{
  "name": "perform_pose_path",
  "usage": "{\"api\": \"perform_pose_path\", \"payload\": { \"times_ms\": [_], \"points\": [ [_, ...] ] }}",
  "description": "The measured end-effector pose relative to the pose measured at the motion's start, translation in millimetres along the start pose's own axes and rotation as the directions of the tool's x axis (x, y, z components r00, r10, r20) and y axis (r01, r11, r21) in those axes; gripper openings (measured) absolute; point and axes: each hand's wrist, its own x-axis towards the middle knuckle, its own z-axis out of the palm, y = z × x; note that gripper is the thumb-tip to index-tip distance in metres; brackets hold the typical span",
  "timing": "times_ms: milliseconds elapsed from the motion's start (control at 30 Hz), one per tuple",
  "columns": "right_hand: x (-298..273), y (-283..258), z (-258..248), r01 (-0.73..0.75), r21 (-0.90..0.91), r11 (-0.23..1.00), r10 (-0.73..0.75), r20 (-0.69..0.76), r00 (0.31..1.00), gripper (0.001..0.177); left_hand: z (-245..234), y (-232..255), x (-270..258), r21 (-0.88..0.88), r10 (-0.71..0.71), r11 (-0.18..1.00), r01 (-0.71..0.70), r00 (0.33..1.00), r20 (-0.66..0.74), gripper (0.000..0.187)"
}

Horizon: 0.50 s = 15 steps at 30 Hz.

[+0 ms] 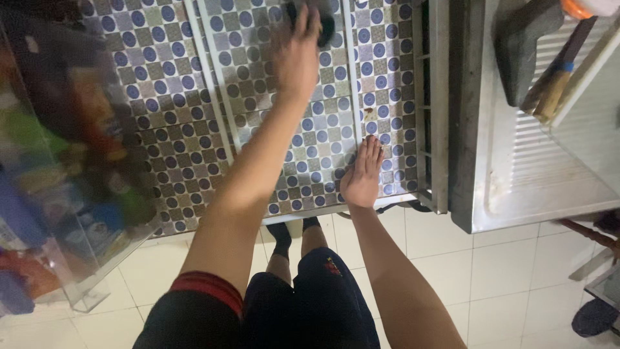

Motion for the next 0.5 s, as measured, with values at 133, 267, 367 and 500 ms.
{"api": "perform_pose_path", "payload": {
  "times_ms": [133, 267, 367, 500],
  "points": [
    [-1.3, 0.6, -1.4, 0.019, 0.007, 1.000, -0.019, -0.015, 1.000, 0.064, -8.3, 12.9, -72.5, 0.054, 0.059, 0.997, -0.064, 0.994, 0.092, 0.054],
    [-3.6, 4.0, 2.1, 0.029, 0.008, 1.000, -0.029, -0.043, 0.999, 0.062, -34.6, 37.2, -140.7, -0.007, 0.060, 0.998, -0.060, 0.980, 0.189, 0.053],
    [-4.6, 4.6, 8.0, 0.043, 0.009, 0.999, -0.043, -0.073, 0.996, 0.059, -54.3, 52.6, -174.2, -0.007, 0.072, 0.997, -0.073, 0.969, 0.236, 0.054],
    [-3.6, 12.4, 8.9, 0.032, 0.047, 0.998, -0.028, -0.084, 0.996, 0.054, -70.3, 59.3, -210.1, -0.045, 0.110, 0.994, -0.101, 0.956, 0.271, 0.055]
  ]
}}
